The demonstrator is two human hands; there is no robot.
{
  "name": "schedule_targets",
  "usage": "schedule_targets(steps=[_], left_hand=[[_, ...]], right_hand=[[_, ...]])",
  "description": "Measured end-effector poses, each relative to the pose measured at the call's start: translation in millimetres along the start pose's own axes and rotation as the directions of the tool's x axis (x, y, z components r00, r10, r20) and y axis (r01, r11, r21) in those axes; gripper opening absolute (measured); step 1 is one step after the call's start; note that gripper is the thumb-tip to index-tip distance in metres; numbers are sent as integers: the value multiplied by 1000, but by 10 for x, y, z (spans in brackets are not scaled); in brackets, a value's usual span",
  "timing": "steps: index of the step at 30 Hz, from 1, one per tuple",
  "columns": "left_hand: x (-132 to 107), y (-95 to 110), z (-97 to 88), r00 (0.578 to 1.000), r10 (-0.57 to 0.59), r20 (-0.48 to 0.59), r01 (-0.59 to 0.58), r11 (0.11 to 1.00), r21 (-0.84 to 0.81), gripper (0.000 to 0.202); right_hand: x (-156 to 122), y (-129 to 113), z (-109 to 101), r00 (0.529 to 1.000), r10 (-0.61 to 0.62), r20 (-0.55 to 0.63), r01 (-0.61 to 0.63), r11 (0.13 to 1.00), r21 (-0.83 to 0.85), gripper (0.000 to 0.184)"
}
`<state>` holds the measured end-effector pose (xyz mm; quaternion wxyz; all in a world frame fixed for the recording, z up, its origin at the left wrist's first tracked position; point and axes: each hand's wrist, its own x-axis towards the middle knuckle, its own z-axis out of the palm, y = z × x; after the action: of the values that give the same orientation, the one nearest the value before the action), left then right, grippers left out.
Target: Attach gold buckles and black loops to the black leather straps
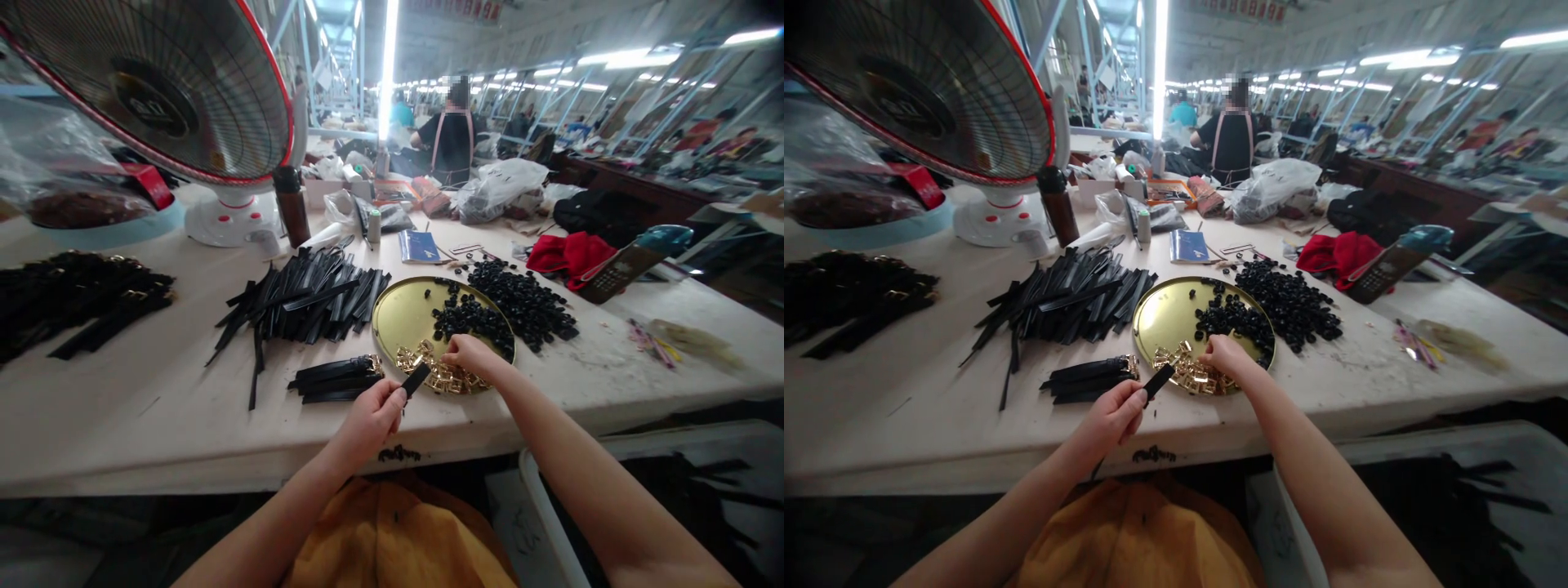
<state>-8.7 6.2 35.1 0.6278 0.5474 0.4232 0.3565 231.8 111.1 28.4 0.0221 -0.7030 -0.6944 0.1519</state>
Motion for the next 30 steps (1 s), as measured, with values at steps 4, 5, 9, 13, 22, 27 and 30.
schedule_targets(steps=[4, 5, 9, 13, 22, 27, 30], left_hand=[[25, -4, -2, 1000, -16, 7, 16, 1000, -12, 27], [40, -1, 1, 1000, -21, 6, 21, 1000, -16, 27], [155, 30, 51, 999, -39, -23, 38, 998, -43, 26], [312, 58, 150, 998, -60, -17, 58, 992, -115, 30], [432, 36, 168, 985, -172, -3, 168, 970, -178, 25], [410, 5, 86, 990, -127, 65, 129, 991, -33, 27], [341, -19, 31, 994, -46, 100, 29, 986, 162, 31]], right_hand=[[-94, 72, -47, 997, -14, -78, 21, 997, 77, 8], [-134, 79, -57, 994, -14, -109, 26, 994, 109, 7], [-410, -66, -25, 985, 58, -164, 72, 724, 686, 21], [-758, -456, 127, 993, 114, -25, 14, 100, 995, 33], [-956, -744, 362, 993, 118, 1, -12, 93, 996, 26], [-925, -620, 317, 976, 210, 59, -45, -72, 996, 24], [-927, -606, 259, 943, 228, 241, -148, -360, 921, 32]])
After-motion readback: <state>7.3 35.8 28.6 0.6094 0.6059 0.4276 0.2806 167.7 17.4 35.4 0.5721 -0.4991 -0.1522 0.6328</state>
